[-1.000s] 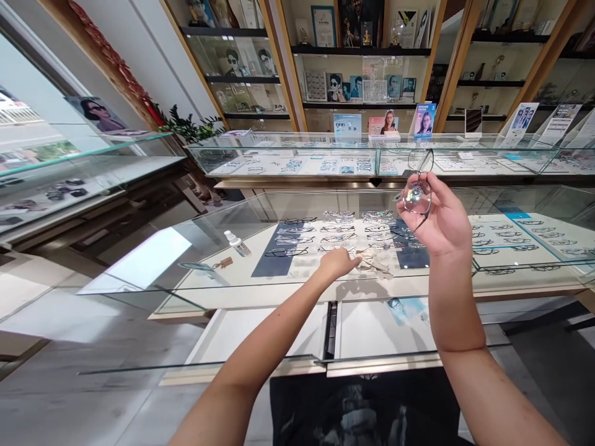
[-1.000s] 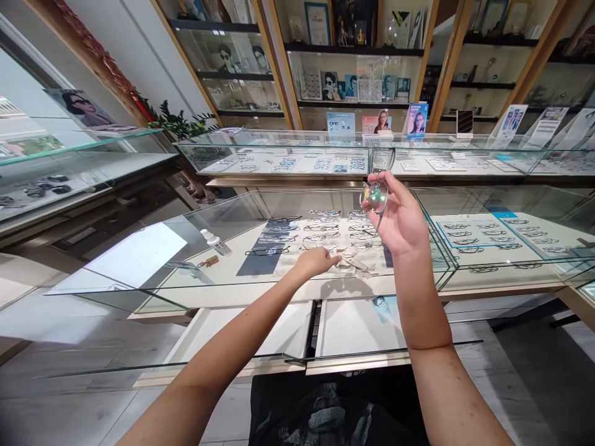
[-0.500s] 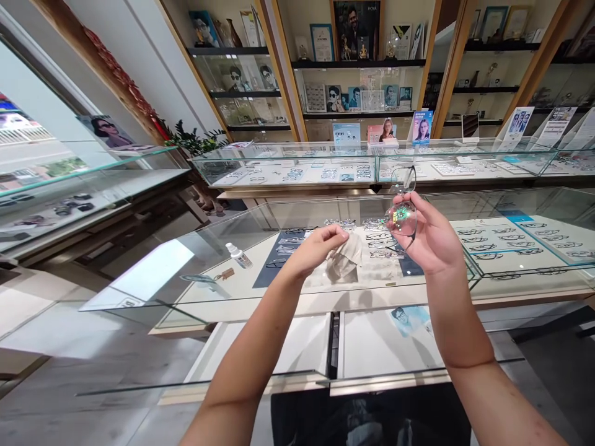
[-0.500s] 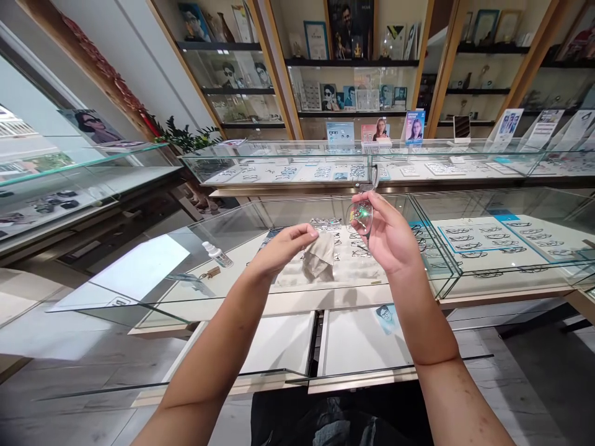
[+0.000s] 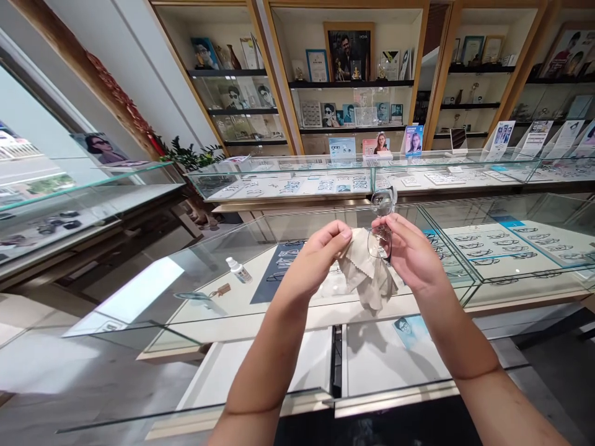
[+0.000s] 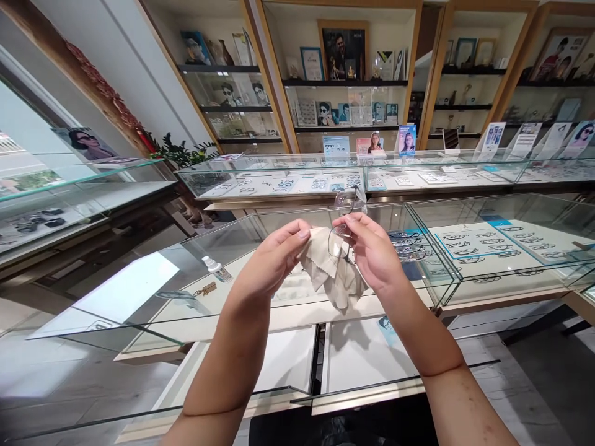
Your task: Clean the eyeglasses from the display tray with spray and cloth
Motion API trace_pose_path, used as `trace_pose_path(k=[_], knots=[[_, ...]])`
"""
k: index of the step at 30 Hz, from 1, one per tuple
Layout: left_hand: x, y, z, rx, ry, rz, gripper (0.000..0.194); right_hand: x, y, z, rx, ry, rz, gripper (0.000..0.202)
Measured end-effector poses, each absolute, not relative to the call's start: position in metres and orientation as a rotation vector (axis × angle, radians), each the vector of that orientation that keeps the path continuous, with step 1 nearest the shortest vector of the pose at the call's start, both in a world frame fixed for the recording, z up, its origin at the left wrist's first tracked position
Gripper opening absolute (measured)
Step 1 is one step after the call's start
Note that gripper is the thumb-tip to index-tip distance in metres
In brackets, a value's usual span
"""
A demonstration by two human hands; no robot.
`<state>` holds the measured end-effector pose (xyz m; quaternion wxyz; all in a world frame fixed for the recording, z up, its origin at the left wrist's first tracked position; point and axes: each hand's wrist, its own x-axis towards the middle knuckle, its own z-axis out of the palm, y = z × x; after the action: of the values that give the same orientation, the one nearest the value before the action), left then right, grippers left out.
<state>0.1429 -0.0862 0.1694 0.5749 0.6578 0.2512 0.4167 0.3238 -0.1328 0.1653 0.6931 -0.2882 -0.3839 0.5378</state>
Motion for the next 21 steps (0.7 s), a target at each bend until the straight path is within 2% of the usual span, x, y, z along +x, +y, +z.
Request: trace_pose_path(k=[10,17,21], knots=[[0.143,-0.095,0.169,1.566,0.482,1.003,0.050,0.318,-0.126,0.156,-0.657,-0.887,1.148,0.031],[0.148,-0.091,0.168,1.596,0.481,1.027,0.045,0.315,-0.133,0.160,-0.652,-0.892,1.105,0.028],[0.158,-0.096,0.160,1.557,0.458,1.131,0.038,0.313,-0.136,0.162,-0.634,-0.872,1.152,0.032]])
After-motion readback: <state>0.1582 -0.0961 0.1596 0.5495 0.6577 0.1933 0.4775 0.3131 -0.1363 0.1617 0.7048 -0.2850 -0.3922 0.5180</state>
